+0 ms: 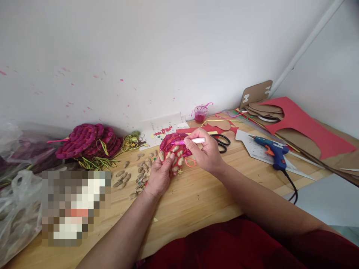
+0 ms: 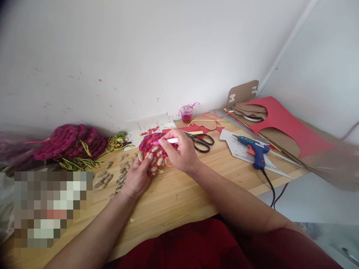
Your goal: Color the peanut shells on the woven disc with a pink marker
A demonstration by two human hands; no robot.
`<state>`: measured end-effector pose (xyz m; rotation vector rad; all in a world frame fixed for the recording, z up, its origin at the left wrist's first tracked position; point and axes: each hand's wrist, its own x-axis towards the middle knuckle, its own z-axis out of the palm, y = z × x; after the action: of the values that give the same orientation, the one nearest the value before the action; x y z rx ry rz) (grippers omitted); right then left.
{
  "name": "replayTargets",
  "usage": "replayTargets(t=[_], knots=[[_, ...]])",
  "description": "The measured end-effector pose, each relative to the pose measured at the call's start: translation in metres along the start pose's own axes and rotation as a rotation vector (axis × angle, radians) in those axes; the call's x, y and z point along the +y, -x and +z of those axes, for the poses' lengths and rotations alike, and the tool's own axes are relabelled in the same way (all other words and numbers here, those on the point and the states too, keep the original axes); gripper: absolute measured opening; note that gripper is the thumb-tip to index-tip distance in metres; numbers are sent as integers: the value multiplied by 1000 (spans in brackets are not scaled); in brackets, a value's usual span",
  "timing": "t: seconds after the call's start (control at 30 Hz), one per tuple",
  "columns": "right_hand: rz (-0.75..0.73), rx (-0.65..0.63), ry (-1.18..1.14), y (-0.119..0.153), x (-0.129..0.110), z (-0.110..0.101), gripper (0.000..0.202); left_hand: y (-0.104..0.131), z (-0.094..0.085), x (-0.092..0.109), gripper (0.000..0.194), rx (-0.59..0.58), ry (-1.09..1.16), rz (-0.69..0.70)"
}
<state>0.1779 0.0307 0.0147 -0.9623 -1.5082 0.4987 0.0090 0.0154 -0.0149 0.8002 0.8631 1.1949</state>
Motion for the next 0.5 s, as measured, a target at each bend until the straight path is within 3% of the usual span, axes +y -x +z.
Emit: replayTargets(t=[0.5], knots=[[-20, -3, 32, 1, -3, 1, 18, 0, 0, 0, 49, 6, 12, -10]])
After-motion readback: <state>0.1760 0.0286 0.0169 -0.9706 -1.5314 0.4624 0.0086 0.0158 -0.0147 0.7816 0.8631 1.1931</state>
